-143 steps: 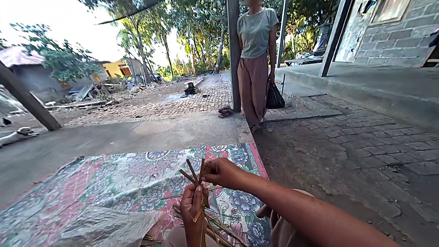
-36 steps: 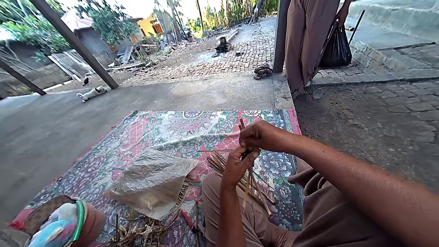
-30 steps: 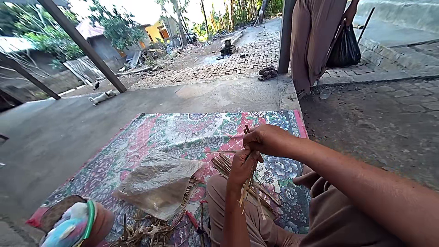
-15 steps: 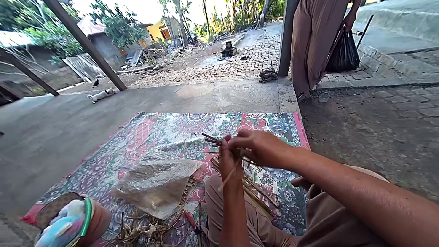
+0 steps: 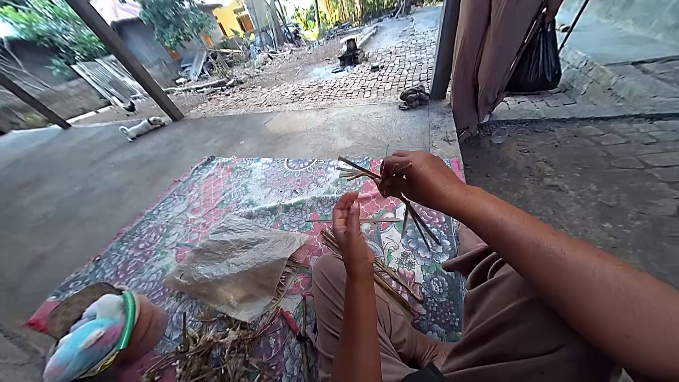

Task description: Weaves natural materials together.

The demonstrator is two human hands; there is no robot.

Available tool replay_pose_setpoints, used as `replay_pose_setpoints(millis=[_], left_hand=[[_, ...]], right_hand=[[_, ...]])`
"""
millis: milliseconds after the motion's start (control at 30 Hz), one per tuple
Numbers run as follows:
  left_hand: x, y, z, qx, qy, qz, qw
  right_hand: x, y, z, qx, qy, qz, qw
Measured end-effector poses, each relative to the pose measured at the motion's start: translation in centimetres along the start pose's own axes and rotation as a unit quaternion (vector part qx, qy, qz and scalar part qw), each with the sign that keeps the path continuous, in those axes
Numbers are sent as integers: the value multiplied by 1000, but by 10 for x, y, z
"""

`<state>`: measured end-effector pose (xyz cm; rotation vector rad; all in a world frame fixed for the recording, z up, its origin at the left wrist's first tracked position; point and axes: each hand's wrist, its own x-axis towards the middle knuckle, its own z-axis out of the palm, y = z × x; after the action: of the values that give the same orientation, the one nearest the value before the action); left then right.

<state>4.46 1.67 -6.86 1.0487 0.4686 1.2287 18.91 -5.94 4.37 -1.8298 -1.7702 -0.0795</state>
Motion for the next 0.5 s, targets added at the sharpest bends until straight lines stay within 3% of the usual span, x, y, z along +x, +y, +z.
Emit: replay_pose_setpoints(millis=[67,133,267,500], left_hand=[[4,-6,-2,45,-37,103,993],[4,-9,-1,81,-96,134,983],[-1,-12,5,54,-172,67,981],[-5,-3,5,-128,-167,-67,975]], right_hand=[[1,9,-2,24,-7,22,999],[-2,13,2,94,-18,22,995],[-5,16,6,217,-36,27,975],[-9,14,3,313,-57,19,948]])
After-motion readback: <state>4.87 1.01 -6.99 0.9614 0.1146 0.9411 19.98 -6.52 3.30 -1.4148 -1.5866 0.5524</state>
